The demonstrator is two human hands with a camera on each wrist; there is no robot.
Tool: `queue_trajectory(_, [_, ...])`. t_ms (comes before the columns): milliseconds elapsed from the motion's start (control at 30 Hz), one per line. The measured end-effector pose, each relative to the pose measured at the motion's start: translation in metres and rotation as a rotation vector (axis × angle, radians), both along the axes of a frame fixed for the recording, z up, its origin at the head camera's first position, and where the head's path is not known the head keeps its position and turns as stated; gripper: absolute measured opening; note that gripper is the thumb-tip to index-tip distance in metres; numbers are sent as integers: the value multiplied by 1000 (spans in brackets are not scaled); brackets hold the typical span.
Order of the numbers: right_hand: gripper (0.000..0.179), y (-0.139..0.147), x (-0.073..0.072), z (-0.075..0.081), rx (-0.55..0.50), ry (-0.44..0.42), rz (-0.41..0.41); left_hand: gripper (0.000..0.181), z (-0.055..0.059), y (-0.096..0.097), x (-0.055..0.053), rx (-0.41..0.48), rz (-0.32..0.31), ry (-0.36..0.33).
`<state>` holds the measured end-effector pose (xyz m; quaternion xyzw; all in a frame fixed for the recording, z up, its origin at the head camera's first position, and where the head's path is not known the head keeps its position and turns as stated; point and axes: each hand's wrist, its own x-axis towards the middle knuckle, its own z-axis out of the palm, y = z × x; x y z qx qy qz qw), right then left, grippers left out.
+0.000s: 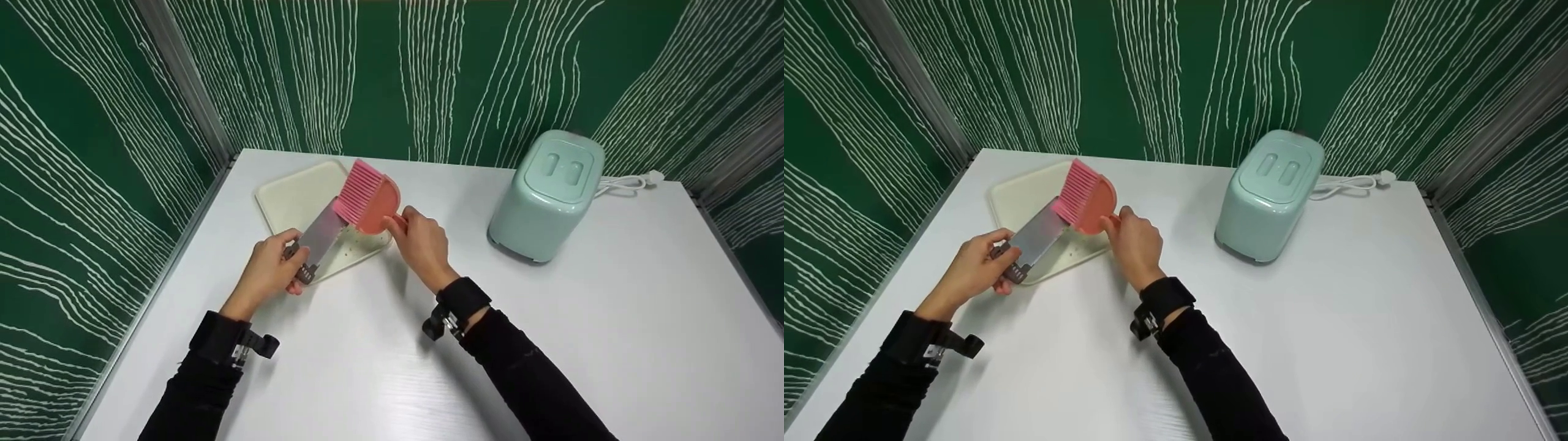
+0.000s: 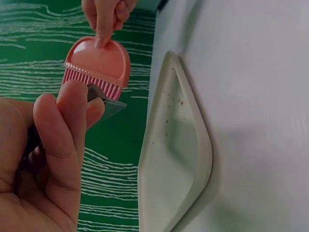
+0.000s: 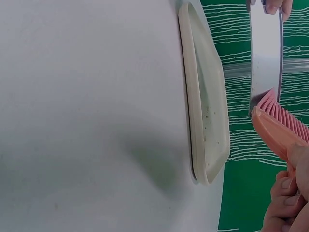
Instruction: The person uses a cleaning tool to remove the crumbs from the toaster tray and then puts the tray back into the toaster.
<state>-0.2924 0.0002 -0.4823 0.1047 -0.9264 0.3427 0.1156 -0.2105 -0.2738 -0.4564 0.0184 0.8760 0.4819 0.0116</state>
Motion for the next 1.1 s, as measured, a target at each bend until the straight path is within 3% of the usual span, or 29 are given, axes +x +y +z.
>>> queue_trajectory(267, [43, 2, 0, -1, 8, -10, -15, 16, 1, -1, 2, -70, -34, 18])
queue_trajectory(500, [44, 6, -1, -3, 47, -7, -23, 18, 0, 1, 4, -205, -12, 131])
queue_trajectory(733, [44, 13, -4, -7, 66, -57, -42, 20, -1, 1, 4, -310, -5, 193])
queue_trajectory(933, [42, 16, -5, -9, 71, -93, -56, 12, -2, -1, 1, -362, 23, 206])
queue_trajectory(1100, [42, 13, 1, -9, 42, -62, 0, 9, -3, -5, 0, -360, 40, 196])
